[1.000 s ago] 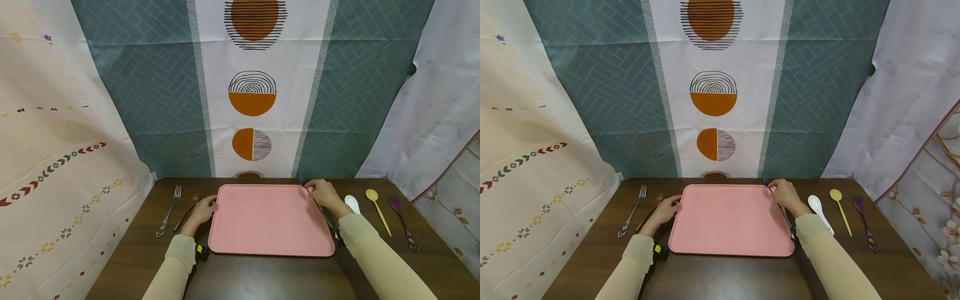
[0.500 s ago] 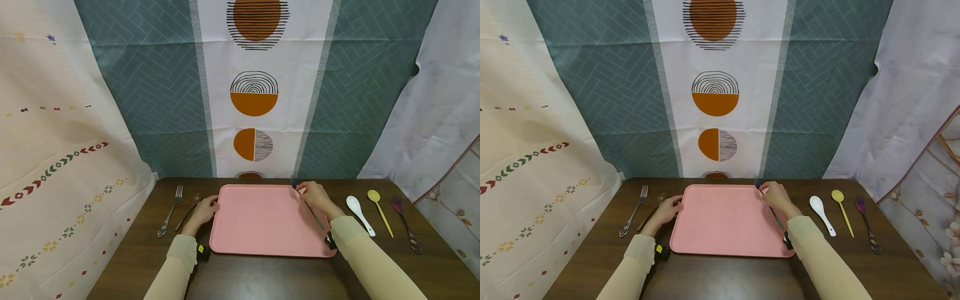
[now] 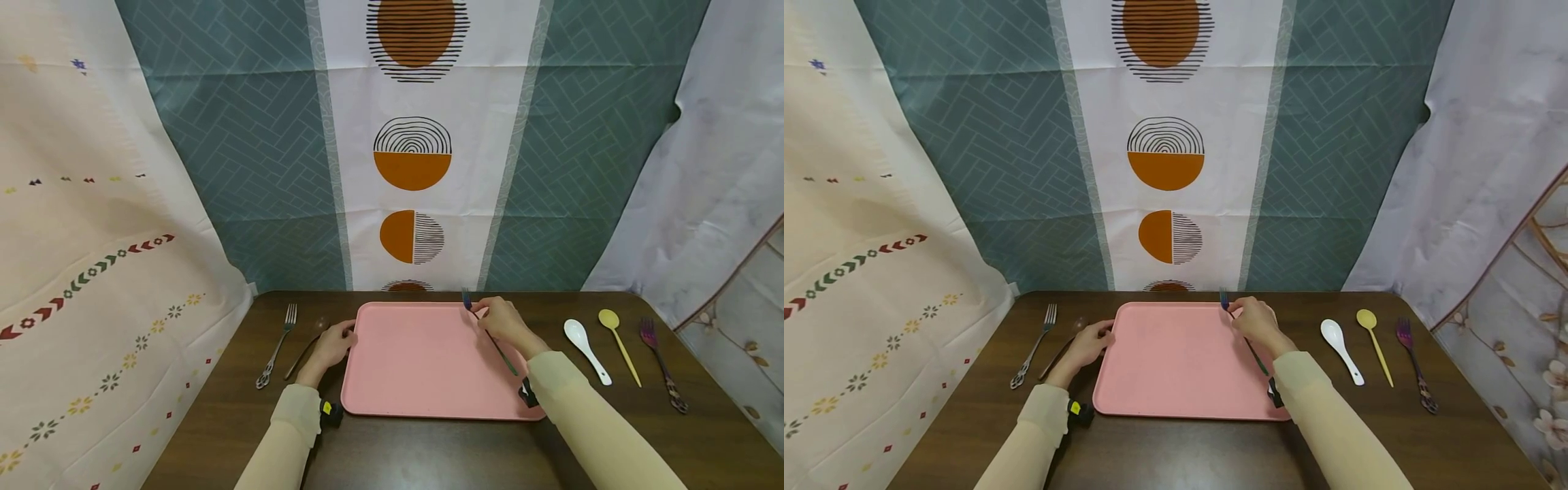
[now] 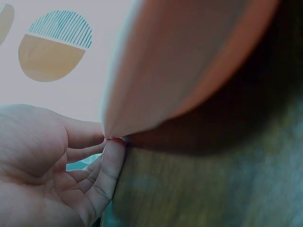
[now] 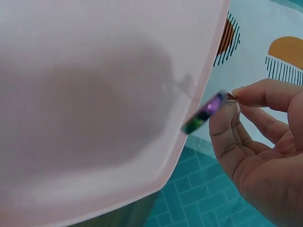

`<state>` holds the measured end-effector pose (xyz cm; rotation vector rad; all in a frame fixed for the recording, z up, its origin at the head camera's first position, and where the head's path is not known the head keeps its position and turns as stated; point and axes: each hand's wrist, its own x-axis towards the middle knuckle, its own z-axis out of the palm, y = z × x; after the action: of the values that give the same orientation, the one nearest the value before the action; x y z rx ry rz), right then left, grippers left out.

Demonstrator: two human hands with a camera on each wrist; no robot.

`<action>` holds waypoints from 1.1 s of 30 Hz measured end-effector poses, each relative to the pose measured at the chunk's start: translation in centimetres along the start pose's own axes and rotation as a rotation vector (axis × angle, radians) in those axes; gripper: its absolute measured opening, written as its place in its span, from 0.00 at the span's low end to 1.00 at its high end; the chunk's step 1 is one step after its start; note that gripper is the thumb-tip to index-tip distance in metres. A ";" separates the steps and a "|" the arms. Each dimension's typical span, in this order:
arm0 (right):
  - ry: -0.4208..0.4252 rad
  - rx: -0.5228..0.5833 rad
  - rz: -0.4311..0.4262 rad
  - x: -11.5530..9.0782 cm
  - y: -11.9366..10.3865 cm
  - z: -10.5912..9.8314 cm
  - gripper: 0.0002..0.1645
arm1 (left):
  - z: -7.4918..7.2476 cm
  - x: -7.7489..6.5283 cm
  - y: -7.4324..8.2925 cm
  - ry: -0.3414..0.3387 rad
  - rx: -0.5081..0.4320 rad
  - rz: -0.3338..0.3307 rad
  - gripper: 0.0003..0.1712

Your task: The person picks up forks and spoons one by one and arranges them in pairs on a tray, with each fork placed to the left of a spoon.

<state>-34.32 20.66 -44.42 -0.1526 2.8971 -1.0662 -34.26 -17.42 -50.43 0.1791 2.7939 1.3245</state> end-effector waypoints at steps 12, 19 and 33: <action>-0.051 0.025 0.003 0.3 -1.7 1.1 0.23 | 0.1 0.0 -0.2 0.009 0.004 0.008 0.24; -0.069 0.049 -0.003 0.7 -2.5 1.9 0.25 | -0.2 0.0 -0.2 0.012 0.006 0.010 0.25; -0.083 0.106 0.012 1.0 -4.8 4.4 0.26 | 0.0 0.2 -0.2 0.005 0.022 0.027 0.25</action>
<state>-34.59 14.09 -44.66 -0.1711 2.7577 -1.1784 -34.45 -17.57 -50.58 0.2147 2.8213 1.3013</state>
